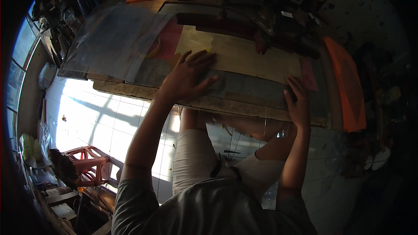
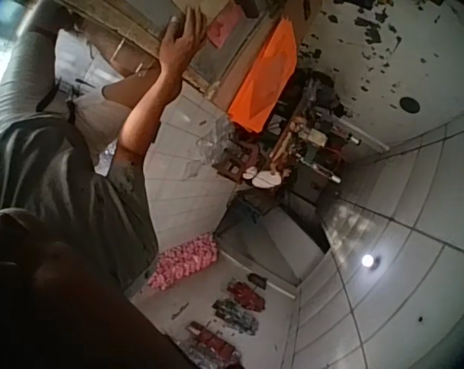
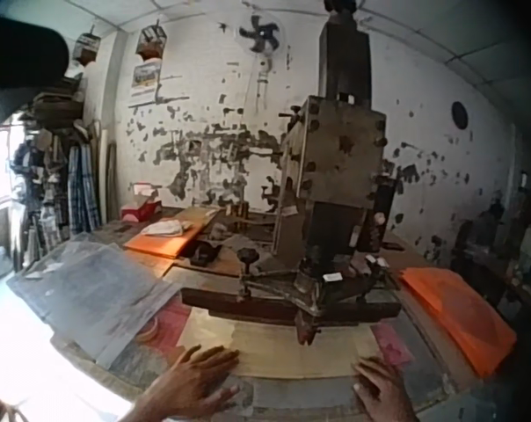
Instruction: The person places small yellow squares of tape onto a sheet of material at marked positions and then covers the sheet with a clear plastic film.
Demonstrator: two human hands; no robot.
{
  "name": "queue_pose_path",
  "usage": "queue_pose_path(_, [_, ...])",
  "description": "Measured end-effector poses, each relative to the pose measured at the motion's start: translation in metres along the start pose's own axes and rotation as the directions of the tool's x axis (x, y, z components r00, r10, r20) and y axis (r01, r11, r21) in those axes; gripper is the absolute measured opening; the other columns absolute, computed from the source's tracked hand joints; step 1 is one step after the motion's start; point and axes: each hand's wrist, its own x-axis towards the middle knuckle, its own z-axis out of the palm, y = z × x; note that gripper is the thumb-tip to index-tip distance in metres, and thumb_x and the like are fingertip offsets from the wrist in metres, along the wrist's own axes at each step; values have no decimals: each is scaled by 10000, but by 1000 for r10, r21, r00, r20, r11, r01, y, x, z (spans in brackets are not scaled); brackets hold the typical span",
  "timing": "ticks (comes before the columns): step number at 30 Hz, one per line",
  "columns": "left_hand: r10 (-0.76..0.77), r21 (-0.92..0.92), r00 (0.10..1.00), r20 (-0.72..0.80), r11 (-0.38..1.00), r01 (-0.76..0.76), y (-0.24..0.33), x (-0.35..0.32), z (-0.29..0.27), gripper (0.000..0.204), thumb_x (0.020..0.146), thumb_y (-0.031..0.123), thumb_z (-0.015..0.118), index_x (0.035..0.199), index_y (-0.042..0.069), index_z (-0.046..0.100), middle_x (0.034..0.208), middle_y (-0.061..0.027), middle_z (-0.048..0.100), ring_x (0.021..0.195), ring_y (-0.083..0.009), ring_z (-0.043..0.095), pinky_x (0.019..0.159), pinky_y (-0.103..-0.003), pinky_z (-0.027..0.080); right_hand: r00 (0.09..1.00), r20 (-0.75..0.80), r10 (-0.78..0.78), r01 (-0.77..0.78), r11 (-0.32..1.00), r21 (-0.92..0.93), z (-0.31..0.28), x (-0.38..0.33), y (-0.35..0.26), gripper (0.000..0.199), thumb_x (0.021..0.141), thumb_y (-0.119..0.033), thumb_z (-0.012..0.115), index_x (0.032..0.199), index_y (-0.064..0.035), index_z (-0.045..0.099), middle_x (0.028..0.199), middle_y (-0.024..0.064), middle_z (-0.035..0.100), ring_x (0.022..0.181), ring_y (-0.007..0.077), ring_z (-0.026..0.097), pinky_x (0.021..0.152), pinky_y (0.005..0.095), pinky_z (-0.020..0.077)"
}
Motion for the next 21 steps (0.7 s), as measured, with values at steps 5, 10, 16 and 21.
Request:
queue_pose_path(5, [-18,-56,993,-119,998,12,2,-4,-7,507,1032,408,615,1434,106,676,1598,-108,556,1536,-313,434,1286,-544,271,1000,-9,-5,6,1000,25,0,-2,-1,404,1032,-179,688,1419,-64,672,1516,120,620,1450,341,521,1230,453,383])
queue_pose_path(10, [-285,-252,943,-171,938,238,-4,-1,-8,406,972,268,697,1342,100,725,1519,-100,630,1491,-311,493,1247,-514,341,1000,7,15,-16,998,57,-1,0,5,421,1011,-112,682,1426,-46,663,1536,125,611,1467,316,521,1242,431,370])
queue_pose_path(16, [-57,-120,987,-149,992,39,-6,-3,-3,436,940,263,746,1346,105,721,1508,-75,643,1489,-301,501,1250,-499,346,1000,5,12,-12,996,84,0,0,5,421,985,-113,720,1400,-53,682,1518,117,623,1448,337,529,1233,453,383])
queue_pose_path(21, [-51,-152,993,-102,988,36,-3,0,-5,464,922,263,771,1355,108,718,1510,-60,644,1506,-288,485,1265,-498,328,1000,-1,19,-19,996,87,0,-1,6,423,981,-119,726,1396,-52,682,1514,121,625,1452,336,527,1232,456,386])
